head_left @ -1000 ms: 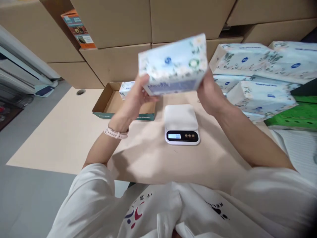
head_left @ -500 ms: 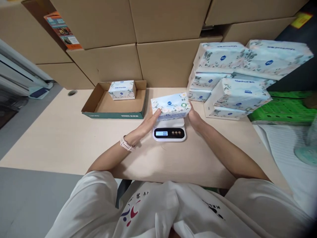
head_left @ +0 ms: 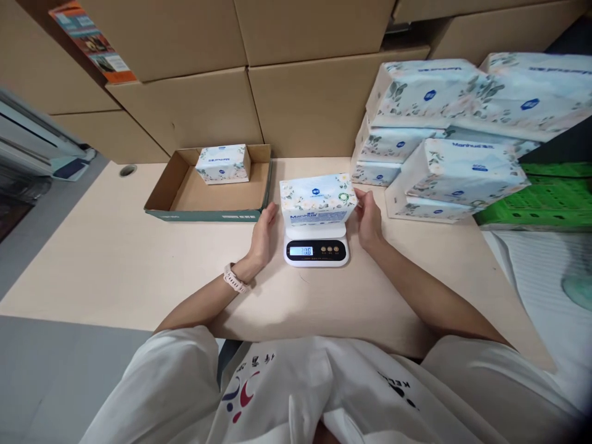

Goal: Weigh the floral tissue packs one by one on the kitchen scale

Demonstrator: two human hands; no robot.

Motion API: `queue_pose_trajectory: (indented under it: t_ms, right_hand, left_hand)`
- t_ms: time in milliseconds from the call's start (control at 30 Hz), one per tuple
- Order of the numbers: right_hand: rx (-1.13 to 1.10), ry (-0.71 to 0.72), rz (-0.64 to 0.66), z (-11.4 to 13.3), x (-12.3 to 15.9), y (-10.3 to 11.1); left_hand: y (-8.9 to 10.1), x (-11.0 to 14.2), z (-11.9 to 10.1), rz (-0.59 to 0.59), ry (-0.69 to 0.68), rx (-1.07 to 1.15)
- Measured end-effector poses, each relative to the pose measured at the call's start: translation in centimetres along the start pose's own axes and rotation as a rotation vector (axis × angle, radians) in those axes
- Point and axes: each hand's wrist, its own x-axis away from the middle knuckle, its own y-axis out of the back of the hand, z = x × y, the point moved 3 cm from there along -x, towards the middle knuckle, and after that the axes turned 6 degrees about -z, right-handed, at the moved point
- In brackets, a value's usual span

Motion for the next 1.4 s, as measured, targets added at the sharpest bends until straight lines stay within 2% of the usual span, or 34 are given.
queue_pose_trajectory:
  t_ms: [100,300,600,1400]
  right_hand:
    - [0.018,0.002,-0.009,0.2,0.2,-0.2]
    - [0.003,-0.008,-0.032,0.1,0.2,-0.2]
    - [0.052,0.024,-0.045,0.0,0.1,0.0]
    - [0.057,0.03,-0.032,0.0,0.2,-0.1]
  left_hand:
    - [0.0,-0.3,-0.1,-0.024,-0.027,0.011]
    - [0.3,-0.8,-0.5,0.004,-0.011,-0.002]
    - [0.7,-1.3,0.0,-0.057,-0.011,-0.013]
    - [0.7,-1.2,0.2,-0.072,-0.022,-0.024]
